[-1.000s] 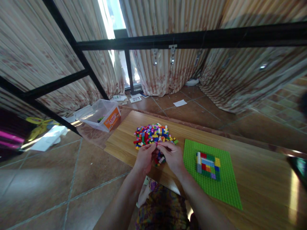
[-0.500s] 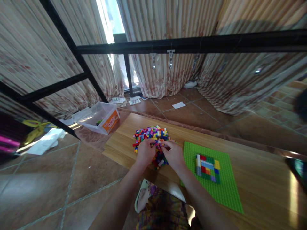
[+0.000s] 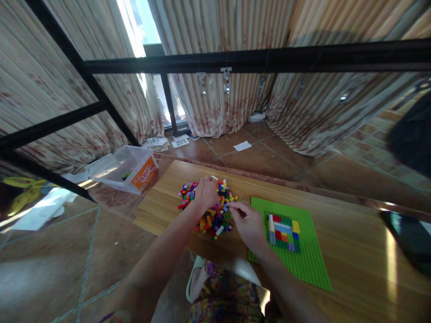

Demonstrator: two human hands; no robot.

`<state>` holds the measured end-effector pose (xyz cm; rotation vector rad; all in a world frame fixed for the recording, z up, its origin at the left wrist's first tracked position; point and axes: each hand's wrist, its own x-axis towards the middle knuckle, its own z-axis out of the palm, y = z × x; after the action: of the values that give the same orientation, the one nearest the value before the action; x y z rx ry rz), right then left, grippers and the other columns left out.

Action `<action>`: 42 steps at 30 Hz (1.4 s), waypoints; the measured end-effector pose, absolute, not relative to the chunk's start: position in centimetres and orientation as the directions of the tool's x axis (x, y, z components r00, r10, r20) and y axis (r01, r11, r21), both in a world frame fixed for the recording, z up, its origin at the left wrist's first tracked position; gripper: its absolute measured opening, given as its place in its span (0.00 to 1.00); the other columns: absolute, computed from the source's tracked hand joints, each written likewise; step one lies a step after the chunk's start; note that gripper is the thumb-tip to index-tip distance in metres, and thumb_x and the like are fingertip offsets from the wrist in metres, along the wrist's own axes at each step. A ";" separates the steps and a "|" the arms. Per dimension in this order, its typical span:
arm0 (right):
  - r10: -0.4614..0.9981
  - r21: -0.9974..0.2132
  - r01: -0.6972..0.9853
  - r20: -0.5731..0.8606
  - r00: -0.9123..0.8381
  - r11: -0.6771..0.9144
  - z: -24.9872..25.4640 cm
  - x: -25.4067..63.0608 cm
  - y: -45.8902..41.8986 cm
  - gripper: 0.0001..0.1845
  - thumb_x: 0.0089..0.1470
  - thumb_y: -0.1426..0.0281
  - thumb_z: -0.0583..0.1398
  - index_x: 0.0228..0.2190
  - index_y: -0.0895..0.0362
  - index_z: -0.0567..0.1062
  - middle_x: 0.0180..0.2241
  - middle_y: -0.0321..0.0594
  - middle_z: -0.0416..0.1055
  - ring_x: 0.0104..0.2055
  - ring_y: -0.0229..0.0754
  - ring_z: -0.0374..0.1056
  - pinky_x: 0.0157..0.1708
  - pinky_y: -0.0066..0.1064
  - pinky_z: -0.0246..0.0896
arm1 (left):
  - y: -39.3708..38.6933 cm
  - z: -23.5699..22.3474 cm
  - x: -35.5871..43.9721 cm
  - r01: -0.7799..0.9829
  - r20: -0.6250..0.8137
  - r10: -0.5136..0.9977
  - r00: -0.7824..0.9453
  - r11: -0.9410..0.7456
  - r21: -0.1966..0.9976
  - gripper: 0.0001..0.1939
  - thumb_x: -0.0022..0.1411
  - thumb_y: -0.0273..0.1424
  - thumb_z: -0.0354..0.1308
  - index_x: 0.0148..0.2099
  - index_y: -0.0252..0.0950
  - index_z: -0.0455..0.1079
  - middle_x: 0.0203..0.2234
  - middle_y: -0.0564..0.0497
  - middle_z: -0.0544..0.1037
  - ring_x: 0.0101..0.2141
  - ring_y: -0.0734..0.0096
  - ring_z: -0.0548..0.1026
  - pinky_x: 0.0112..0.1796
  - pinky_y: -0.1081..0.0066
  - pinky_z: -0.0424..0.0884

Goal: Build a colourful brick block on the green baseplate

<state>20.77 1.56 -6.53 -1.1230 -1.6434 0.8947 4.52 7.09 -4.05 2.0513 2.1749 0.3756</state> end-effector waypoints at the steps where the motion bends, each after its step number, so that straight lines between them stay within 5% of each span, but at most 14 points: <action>1: 0.948 -0.912 0.267 0.279 -0.151 0.311 -6.5 20.9 1.6 0.11 0.55 0.67 0.58 0.33 0.55 0.80 0.31 0.41 0.76 0.34 0.41 0.71 0.36 0.32 0.64 | 7.2 -4.1 4.5 0.962 0.072 0.995 -0.065 0.043 0.270 0.18 0.52 0.20 0.56 0.46 0.30 0.74 0.44 0.37 0.75 0.48 0.53 0.71 0.50 0.60 0.67; 5: 0.966 -0.941 0.227 0.231 -0.115 0.252 -6.6 21.3 1.7 0.11 0.55 0.65 0.58 0.34 0.55 0.80 0.31 0.41 0.76 0.32 0.41 0.70 0.34 0.31 0.63 | 7.0 -3.8 3.7 0.954 0.082 0.996 -0.043 0.016 0.298 0.17 0.54 0.21 0.56 0.46 0.31 0.74 0.45 0.38 0.75 0.49 0.55 0.71 0.53 0.61 0.65; 7: 0.977 -0.958 0.197 0.196 -0.085 0.209 -6.4 21.4 1.7 0.12 0.55 0.64 0.59 0.34 0.56 0.80 0.31 0.41 0.76 0.32 0.41 0.71 0.33 0.32 0.64 | 6.3 -3.3 2.9 0.914 0.108 0.994 -0.030 -0.017 0.406 0.17 0.55 0.24 0.57 0.48 0.32 0.73 0.46 0.40 0.75 0.49 0.58 0.72 0.53 0.62 0.66; 10: 0.990 -0.982 0.131 0.132 -0.052 0.138 -5.8 21.0 1.8 0.13 0.54 0.61 0.60 0.34 0.56 0.80 0.31 0.41 0.77 0.31 0.41 0.71 0.32 0.32 0.64 | 4.3 -2.6 1.9 0.516 0.103 0.993 0.051 -0.114 0.849 0.15 0.56 0.28 0.59 0.47 0.34 0.71 0.43 0.45 0.77 0.42 0.62 0.76 0.46 0.63 0.71; 12: 0.993 -0.991 0.080 0.100 -0.056 0.104 -5.0 20.6 1.7 0.15 0.54 0.59 0.60 0.35 0.57 0.80 0.30 0.41 0.77 0.29 0.41 0.71 0.30 0.31 0.64 | 2.8 -2.2 1.8 0.178 0.075 0.989 0.130 -0.098 0.979 0.15 0.56 0.32 0.61 0.46 0.36 0.69 0.41 0.47 0.78 0.39 0.64 0.77 0.43 0.64 0.73; 14: 0.994 -0.996 0.030 0.081 -0.079 0.083 -4.1 20.0 1.5 0.17 0.54 0.58 0.60 0.38 0.58 0.79 0.29 0.40 0.77 0.28 0.40 0.70 0.28 0.30 0.64 | 1.3 -1.9 2.4 0.023 0.067 0.993 0.099 -0.069 0.997 0.14 0.54 0.32 0.63 0.43 0.36 0.68 0.39 0.49 0.78 0.37 0.66 0.78 0.41 0.66 0.73; 20: 0.989 -0.993 0.041 0.105 -0.108 0.110 -3.1 18.6 0.4 0.16 0.51 0.61 0.63 0.40 0.57 0.78 0.28 0.38 0.76 0.30 0.39 0.70 0.33 0.30 0.65 | -2.3 -1.5 5.1 0.159 0.041 0.999 -0.034 -0.035 0.987 0.17 0.53 0.28 0.64 0.46 0.37 0.70 0.40 0.47 0.79 0.40 0.63 0.78 0.41 0.67 0.73; 23: 0.987 -0.995 -0.026 0.095 -0.129 0.092 -3.6 18.7 -0.3 0.12 0.51 0.64 0.62 0.37 0.56 0.79 0.30 0.38 0.76 0.32 0.40 0.71 0.36 0.31 0.66 | -3.7 -1.6 5.8 0.080 -0.006 0.997 -0.075 0.012 0.997 0.19 0.53 0.30 0.65 0.48 0.36 0.71 0.43 0.46 0.78 0.42 0.63 0.77 0.43 0.67 0.72; 31: 0.970 -0.941 -0.290 -0.115 -0.215 -0.176 -3.7 19.3 -2.3 0.16 0.47 0.59 0.65 0.35 0.56 0.79 0.28 0.36 0.76 0.24 0.35 0.67 0.24 0.27 0.64 | -5.0 -2.3 6.9 -0.213 -0.254 0.953 -0.163 0.218 0.953 0.17 0.50 0.36 0.69 0.41 0.34 0.74 0.32 0.52 0.80 0.30 0.72 0.76 0.35 0.72 0.71; 42: 0.977 -0.958 -0.256 -0.081 -0.199 -0.131 -3.5 20.1 -2.5 0.13 0.45 0.59 0.67 0.27 0.57 0.80 0.22 0.36 0.75 0.21 0.35 0.66 0.22 0.27 0.64 | -5.5 -3.1 7.2 -0.366 -0.295 0.945 -0.140 0.227 0.903 0.16 0.45 0.32 0.73 0.37 0.34 0.77 0.28 0.52 0.79 0.28 0.75 0.75 0.33 0.75 0.71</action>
<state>20.15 -2.54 -3.52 -0.9850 -1.0820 1.5419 7.16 -5.46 -3.09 0.6567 1.1939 1.2880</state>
